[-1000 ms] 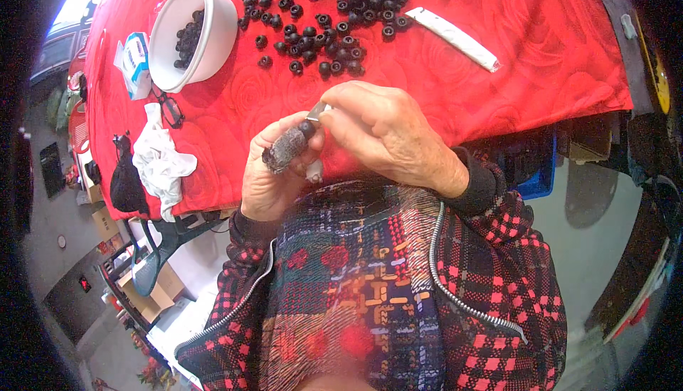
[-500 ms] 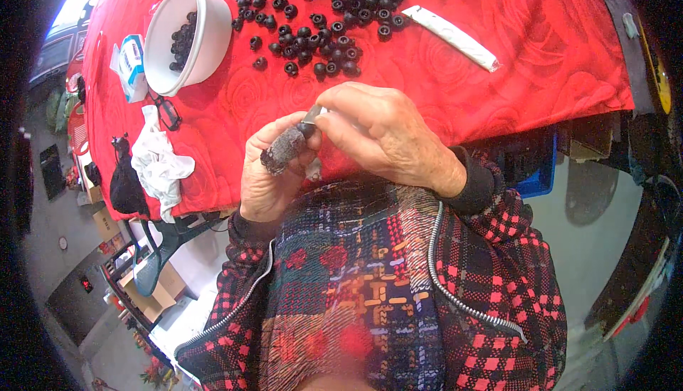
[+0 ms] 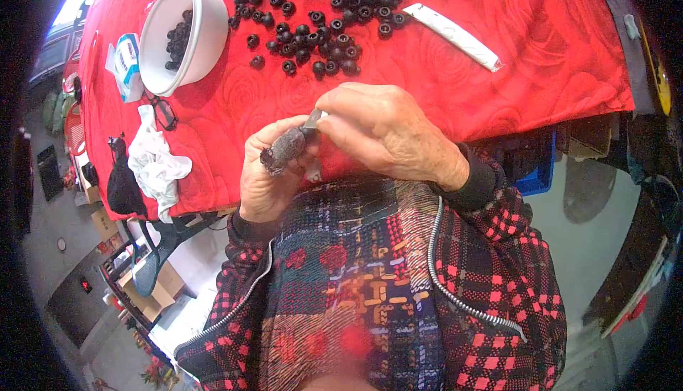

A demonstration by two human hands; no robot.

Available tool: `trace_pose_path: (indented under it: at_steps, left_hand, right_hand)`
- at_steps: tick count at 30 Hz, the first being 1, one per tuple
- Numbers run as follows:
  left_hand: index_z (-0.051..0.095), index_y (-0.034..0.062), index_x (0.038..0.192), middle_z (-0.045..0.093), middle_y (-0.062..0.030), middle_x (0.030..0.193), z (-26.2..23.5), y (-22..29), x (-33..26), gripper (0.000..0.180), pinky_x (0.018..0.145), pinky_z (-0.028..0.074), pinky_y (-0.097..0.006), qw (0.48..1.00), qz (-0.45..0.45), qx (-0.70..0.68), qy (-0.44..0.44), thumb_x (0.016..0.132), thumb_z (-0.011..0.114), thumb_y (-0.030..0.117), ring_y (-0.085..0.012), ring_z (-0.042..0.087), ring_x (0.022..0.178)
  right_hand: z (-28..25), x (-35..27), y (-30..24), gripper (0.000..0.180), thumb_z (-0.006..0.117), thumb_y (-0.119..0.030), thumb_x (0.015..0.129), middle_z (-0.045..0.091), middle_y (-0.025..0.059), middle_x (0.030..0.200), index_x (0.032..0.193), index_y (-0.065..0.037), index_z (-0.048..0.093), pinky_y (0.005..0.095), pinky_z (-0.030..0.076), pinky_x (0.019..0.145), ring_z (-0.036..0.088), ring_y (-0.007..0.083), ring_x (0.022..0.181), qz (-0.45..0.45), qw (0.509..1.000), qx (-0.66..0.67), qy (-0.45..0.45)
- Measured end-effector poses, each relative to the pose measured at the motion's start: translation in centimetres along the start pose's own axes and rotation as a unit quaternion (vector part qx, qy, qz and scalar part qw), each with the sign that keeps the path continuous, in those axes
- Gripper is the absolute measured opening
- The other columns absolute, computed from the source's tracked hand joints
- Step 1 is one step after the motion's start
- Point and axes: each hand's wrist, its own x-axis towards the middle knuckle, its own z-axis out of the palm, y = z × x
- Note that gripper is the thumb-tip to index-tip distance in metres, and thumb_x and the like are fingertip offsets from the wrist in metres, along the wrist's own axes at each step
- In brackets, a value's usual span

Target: The person sits at a table covered with a red cloth and uses a small knife to cut black olives one by one. They hold each olive in their left hand and slice it with the knife in their right hand, placing the cut pieces back onto the table.

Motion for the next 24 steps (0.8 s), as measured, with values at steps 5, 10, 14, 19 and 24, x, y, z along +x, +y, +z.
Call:
trace_pose_path:
  at_steps: [5, 10, 14, 19, 24]
  left_hand:
    - [0.06, -0.0026, 0.114, 0.066, -0.0097, 0.087, -0.2, -0.1, 0.0, 0.029, 0.059, 0.05, -0.026, 1.0, -0.019, -0.012, 0.003, 0.09, 0.059, 0.014, -0.0129, 0.061, 0.071]
    - [0.06, -0.0024, 0.113, 0.065, -0.009, 0.086, -0.3, 0.0, -0.1, 0.029, 0.059, 0.05, -0.025, 0.999, -0.033, -0.028, 0.004, 0.089, 0.06, 0.015, -0.0125, 0.061, 0.071]
    - [0.061, -0.0022, 0.113, 0.065, -0.0084, 0.087, -0.2, 0.0, 0.0, 0.028, 0.058, 0.05, -0.025, 1.0, -0.016, -0.023, -0.001, 0.09, 0.059, 0.015, -0.0125, 0.061, 0.071]
    - [0.061, -0.0029, 0.111, 0.064, -0.0072, 0.088, -0.1, -0.4, 0.1, 0.027, 0.057, 0.049, -0.025, 0.999, -0.016, -0.05, 0.01, 0.09, 0.059, 0.014, -0.0127, 0.061, 0.071]
    - [0.061, -0.0037, 0.11, 0.064, -0.006, 0.084, -0.2, 0.1, 1.3, 0.027, 0.055, 0.049, -0.026, 0.994, 0.022, -0.034, 0.1, 0.089, 0.06, 0.013, -0.0119, 0.059, 0.066]
  right_hand:
    - [-0.2, 0.1, 0.2, 0.014, 0.056, -0.01, 0.085, 0.058, 0.0153, 0.079, 0.092, 0.002, 0.057, 0.0384, 0.046, 0.063, 0.059, 0.0327, 0.074, -0.006, 1.0, 0.007, -0.017]
    - [-0.1, 0.2, 0.5, 0.014, 0.056, -0.01, 0.085, 0.058, 0.0155, 0.08, 0.092, 0.002, 0.057, 0.0384, 0.046, 0.063, 0.059, 0.0329, 0.074, -0.013, 1.0, 0.007, -0.022]
    - [-0.2, 0.2, 0.5, 0.015, 0.057, -0.01, 0.084, 0.058, 0.0158, 0.08, 0.092, 0.002, 0.057, 0.0384, 0.046, 0.064, 0.059, 0.0332, 0.075, -0.008, 1.0, 0.006, -0.025]
    - [-0.3, 0.3, 0.9, 0.015, 0.058, -0.011, 0.084, 0.058, 0.016, 0.08, 0.092, 0.002, 0.057, 0.0384, 0.047, 0.062, 0.059, 0.0327, 0.074, -0.044, 0.998, -0.006, -0.04]
    - [0.7, -0.6, -0.3, 0.012, 0.059, -0.009, 0.085, 0.057, 0.011, 0.075, 0.091, 0.002, 0.058, 0.033, 0.045, 0.06, 0.057, 0.0243, 0.066, -0.02, 0.992, 0.106, -0.068]
